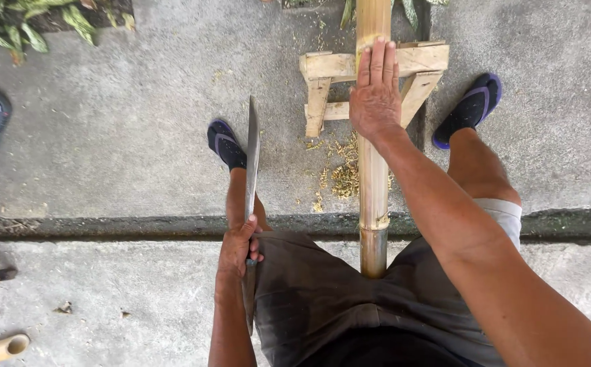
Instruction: Scraping the outer layer of a bamboo pole using a large machete.
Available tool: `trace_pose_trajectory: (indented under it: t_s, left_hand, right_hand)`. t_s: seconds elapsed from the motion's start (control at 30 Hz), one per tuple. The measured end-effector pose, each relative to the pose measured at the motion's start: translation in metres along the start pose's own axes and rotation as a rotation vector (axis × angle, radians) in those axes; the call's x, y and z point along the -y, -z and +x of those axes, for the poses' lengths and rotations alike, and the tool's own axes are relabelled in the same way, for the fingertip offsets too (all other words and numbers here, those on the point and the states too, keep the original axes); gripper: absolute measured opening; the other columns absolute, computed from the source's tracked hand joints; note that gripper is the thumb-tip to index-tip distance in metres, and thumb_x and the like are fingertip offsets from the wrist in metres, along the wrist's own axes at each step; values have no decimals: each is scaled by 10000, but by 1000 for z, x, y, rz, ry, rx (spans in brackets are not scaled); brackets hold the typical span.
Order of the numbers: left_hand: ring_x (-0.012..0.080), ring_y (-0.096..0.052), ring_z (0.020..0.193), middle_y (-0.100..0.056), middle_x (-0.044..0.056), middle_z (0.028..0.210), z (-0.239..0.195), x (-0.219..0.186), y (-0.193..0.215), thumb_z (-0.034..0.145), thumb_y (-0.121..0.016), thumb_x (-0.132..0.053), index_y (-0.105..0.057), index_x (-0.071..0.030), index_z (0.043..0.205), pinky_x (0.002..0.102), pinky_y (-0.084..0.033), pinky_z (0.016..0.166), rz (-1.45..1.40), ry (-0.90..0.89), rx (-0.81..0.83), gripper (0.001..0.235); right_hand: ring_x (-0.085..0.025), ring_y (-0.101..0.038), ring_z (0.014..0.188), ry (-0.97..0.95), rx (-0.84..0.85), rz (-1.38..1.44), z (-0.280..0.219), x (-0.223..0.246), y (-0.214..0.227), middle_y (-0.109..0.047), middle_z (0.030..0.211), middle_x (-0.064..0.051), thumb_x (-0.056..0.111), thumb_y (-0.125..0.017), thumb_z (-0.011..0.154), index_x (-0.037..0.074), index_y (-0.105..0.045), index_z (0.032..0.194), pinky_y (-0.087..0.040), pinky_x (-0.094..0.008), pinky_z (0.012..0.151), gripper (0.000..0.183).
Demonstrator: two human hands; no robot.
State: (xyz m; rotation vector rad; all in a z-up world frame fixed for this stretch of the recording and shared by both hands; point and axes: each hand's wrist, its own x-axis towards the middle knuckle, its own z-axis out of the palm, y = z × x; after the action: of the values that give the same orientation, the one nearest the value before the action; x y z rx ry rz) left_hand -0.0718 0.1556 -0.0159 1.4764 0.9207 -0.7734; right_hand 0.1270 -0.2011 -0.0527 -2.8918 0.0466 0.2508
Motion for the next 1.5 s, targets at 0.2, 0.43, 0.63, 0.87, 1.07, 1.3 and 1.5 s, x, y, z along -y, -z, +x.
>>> trace_pose_trajectory:
  t_s: [0.2,0.43,0.63,0.87,1.07,1.3,1.5]
  left_hand:
    - [125,-400,358,-430,12,507,-1,-7,-3,964,-632,-476,-625,-2,896,317,-439,379,4,-3,11,479]
    - [127,-424,379,-469,20,519,-4,-27,-31,991,-550,-473,-656,-23,838,307,-388,372,186,-141,-64,488]
    - [286,-689,667,-683,152,703,-4,-88,-102,970,-496,-652,-736,-63,904,439,-537,657,894,-564,-19,640]
    - [347,-726,852,-736,144,800,8,-115,-147,990,-437,-637,-726,-128,961,545,-531,797,1324,-785,-35,586]
    - [338,-733,765,-721,120,719,-7,-91,-147,1002,-444,-614,-696,-125,934,537,-541,765,1384,-890,-76,554]
    - [343,-719,626,-699,127,665,-11,8,-118,1037,-442,-589,-686,-116,887,507,-563,596,1436,-1004,-46,554]
    - [347,-716,660,-709,119,688,-11,-5,-127,1016,-419,-635,-694,-138,875,495,-571,669,1425,-985,-111,585]
  right_hand:
    - [-452,107,1554,76,-72,-115,4,-10,-16,90,1716,-224,263,-499,1100,-61,-139,1668,-15,-543,1288,747]
    - [-290,-247,1677,78,22,435,-24,-55,30,-315,1707,-120,300,-479,1184,94,-386,1648,-135,-489,1386,516]
    - [-400,-365,1475,428,-301,-57,-69,-54,112,-477,1523,-264,361,-750,917,9,-497,1546,-156,-477,1266,763]
    - [-234,-537,1247,218,239,-201,-89,-110,57,-681,1180,-43,478,-732,904,225,-692,1327,-286,-457,1211,495]
    - [-236,-562,1127,244,78,-289,-133,-116,35,-674,1082,-48,565,-649,960,154,-735,1161,-372,-437,1072,466]
    - [-214,-569,1067,252,38,-386,-227,-89,32,-663,1020,-4,549,-665,928,200,-739,1072,-381,-454,1039,385]
    - [-230,-563,1138,320,-91,-242,-217,-100,28,-660,1082,-6,510,-720,966,176,-730,1088,-388,-416,1079,355]
